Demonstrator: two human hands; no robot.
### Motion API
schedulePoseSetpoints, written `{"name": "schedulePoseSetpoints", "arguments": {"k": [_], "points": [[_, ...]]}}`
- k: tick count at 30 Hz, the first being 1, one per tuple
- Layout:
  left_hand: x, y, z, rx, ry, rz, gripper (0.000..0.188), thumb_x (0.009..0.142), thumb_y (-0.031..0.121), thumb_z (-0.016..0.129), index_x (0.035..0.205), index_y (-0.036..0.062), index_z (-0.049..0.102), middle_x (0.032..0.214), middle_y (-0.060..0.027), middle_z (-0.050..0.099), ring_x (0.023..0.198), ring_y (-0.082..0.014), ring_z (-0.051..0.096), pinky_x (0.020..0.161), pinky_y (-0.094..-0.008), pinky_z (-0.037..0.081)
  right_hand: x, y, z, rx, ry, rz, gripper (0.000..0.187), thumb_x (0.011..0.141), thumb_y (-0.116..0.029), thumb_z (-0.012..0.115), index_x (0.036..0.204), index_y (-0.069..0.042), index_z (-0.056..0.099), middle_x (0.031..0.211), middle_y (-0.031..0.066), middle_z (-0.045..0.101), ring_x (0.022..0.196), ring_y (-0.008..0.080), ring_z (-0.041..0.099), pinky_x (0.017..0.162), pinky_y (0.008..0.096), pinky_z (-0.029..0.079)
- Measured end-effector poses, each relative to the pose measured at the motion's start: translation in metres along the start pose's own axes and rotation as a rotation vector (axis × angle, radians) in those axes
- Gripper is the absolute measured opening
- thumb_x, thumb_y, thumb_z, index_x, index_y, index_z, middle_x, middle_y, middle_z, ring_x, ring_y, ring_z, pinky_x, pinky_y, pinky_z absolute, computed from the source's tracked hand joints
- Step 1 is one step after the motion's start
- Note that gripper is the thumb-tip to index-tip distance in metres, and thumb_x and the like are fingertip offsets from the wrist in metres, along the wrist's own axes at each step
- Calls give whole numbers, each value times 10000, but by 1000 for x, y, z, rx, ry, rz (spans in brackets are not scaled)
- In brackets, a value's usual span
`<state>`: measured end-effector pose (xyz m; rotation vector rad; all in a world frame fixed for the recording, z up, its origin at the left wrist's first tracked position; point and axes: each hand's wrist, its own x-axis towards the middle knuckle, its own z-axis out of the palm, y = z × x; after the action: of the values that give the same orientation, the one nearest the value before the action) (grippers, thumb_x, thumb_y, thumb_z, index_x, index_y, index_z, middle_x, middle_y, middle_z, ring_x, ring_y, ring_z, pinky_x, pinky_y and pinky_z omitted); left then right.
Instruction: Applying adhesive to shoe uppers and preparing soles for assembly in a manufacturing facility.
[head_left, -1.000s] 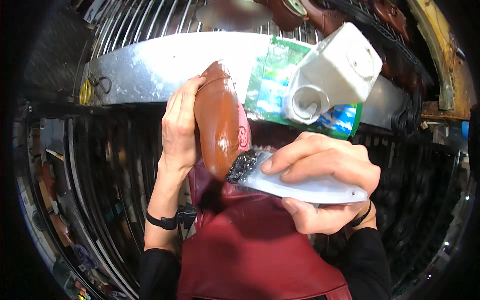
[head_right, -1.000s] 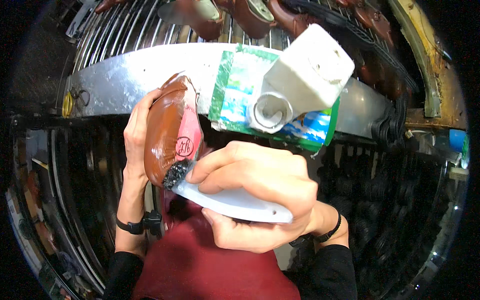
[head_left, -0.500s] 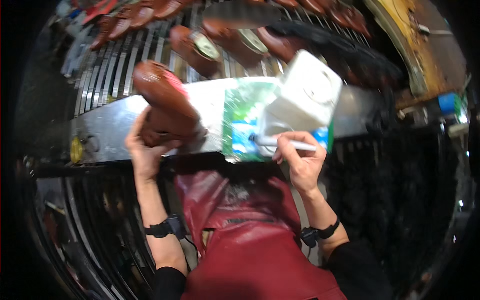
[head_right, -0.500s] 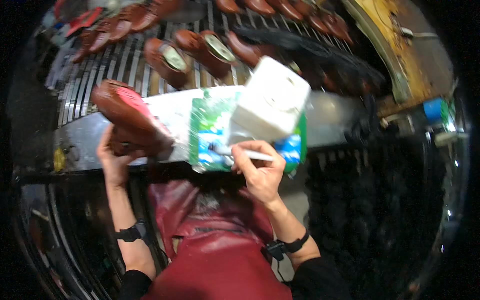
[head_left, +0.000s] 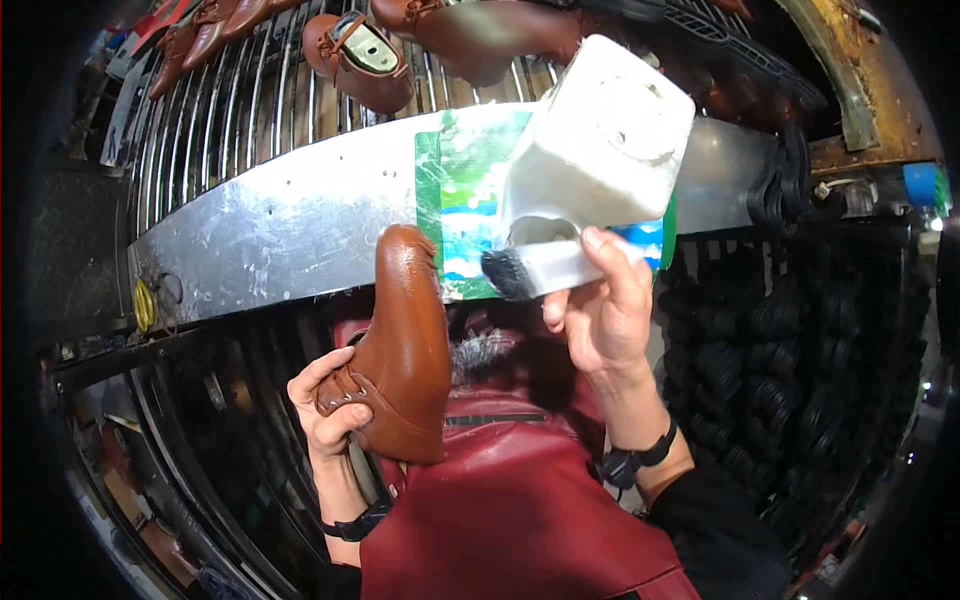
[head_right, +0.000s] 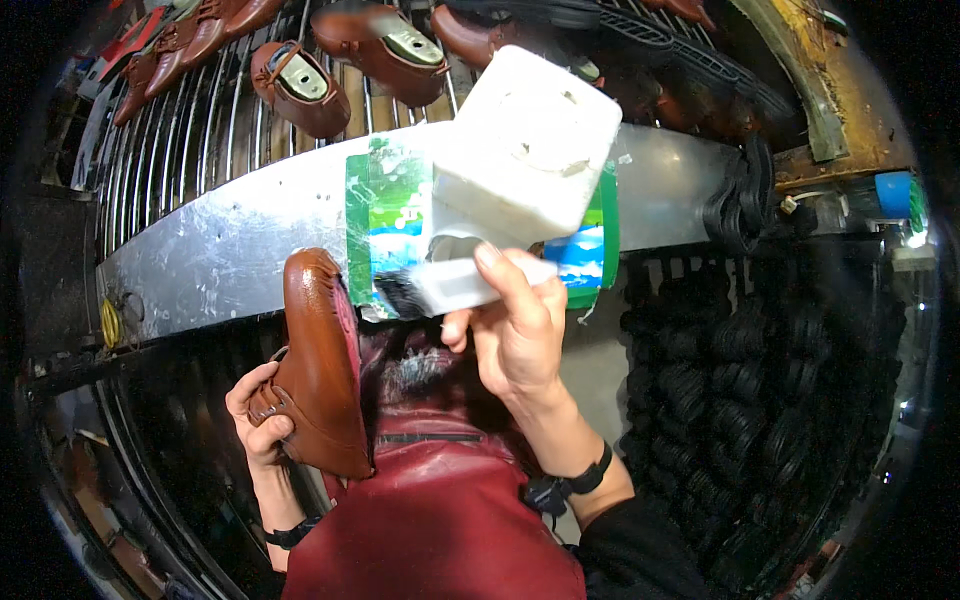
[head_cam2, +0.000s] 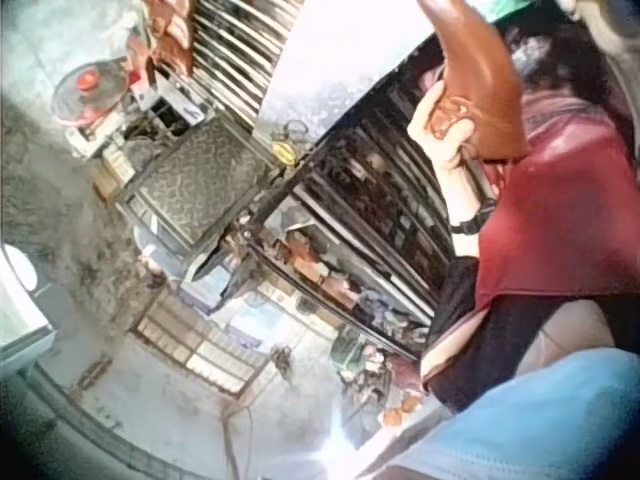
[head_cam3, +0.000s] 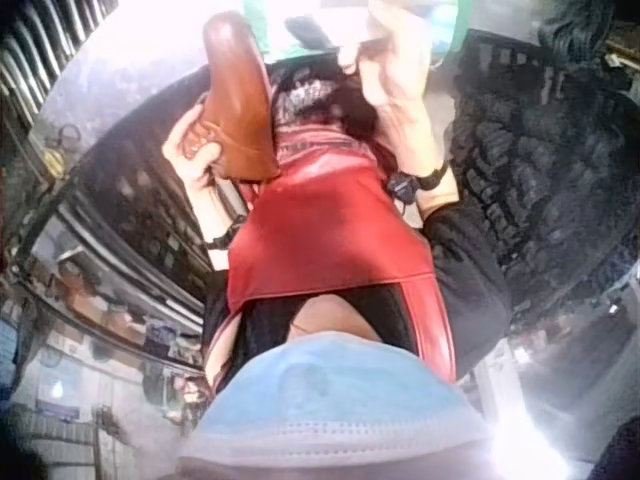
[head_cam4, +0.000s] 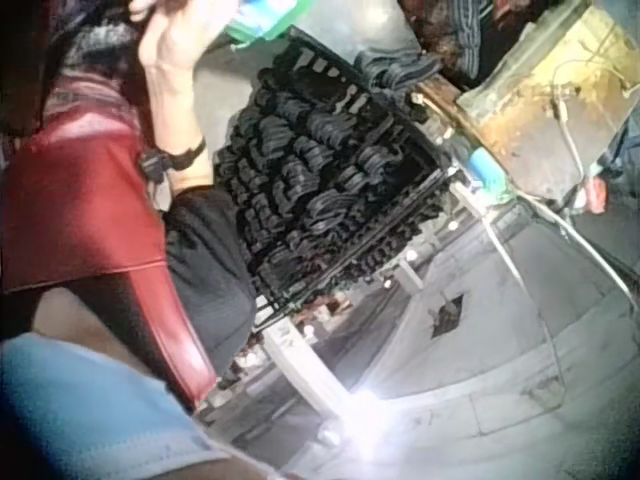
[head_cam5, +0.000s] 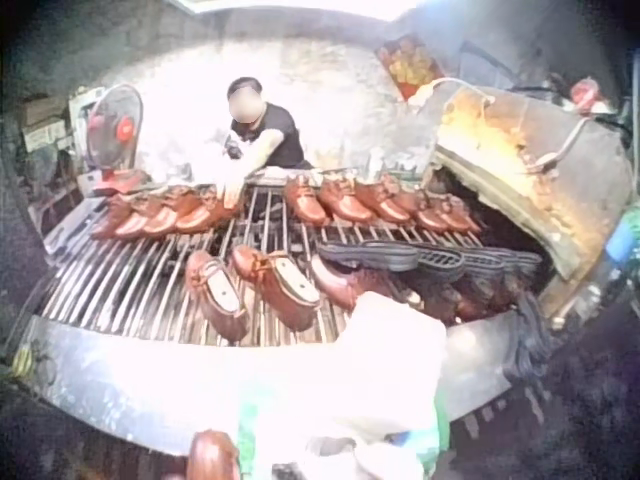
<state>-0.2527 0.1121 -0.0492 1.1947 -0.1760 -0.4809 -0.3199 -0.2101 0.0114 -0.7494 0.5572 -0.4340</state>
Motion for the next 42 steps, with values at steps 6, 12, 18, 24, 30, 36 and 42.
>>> {"name": "schedulePoseSetpoints", "arguments": {"k": [6, 12, 18, 24, 30, 36, 42], "points": [[-3, 11, 11, -71, -44, -43, 723, 698, 106, 897, 1339, -114, 643, 1227, -285, 732, 1116, -345, 745, 1024, -459, 581, 2, -9, 30, -135, -234, 6, 159, 930, -116, 749, 896, 30, 695, 766, 132, 724, 519, 153, 639, 441, 270, 476], [7, 14, 9, -28, -29, -13, 729, 803, 266, 817, 1366, -144, 603, 1270, -262, 718, 1167, -338, 723, 1083, -443, 540, -56, 6, 22, -487, -448, -167, 160, 923, -70, 731, 941, 79, 676, 980, 242, 758, 865, 226, 732, 800, 353, 591], [30, 17, 3, -45, -11, 11, 623, 890, 187, 732, 1393, -148, 581, 1317, -242, 697, 1208, -317, 697, 1102, -435, 519, -102, 24, 17, -603, -662, -294, 114, 836, 19, 772, 884, 95, 702, 922, 241, 765, 802, 267, 763, 730, 349, 616], [30, 25, 7, -74, 51, 3, 455, 985, 105, 655, 1376, -125, 609, 1281, -207, 719, 1119, -279, 739, 1018, -387, 578, -89, -3, 27, -640, -556, -273, 133, 895, -23, 740, 944, 95, 702, 968, 219, 766, 748, 183, 723, 677, 308, 585], [32, 41, 25, -103, 125, 1, 431, 1023, 127, 626, 1390, -97, 605, 1245, -173, 732, 1058, -237, 750, 956, -369, 606, -91, 4, 28, -688, -745, -569, 185, 782, 17, 819, 918, 66, 703, 879, 195, 758, 745, 224, 733, 680, 313, 582], [36, 39, 34, -338, 121, -101, 361, 1087, 201, 557, 1350, -36, 627, 1219, -145, 734, 1032, -224, 745, 941, -362, 607, -75, -27, 45, -765, -861, -714, 246, 688, 27, 776, 914, 53, 683, 927, 228, 764, 799, 278, 762, 746, 344, 621], [36, 30, 39, -606, -85, -60, 394, 1118, 264, 516, 1360, -31, 615, 1250, -157, 725, 1071, -242, 745, 963, -406, 621, -59, -42, 56, -717, -974, -747, 284, 623, 23, 731, 901, 62, 686, 935, 239, 758, 796, 270, 751, 733, 341, 616]]}}
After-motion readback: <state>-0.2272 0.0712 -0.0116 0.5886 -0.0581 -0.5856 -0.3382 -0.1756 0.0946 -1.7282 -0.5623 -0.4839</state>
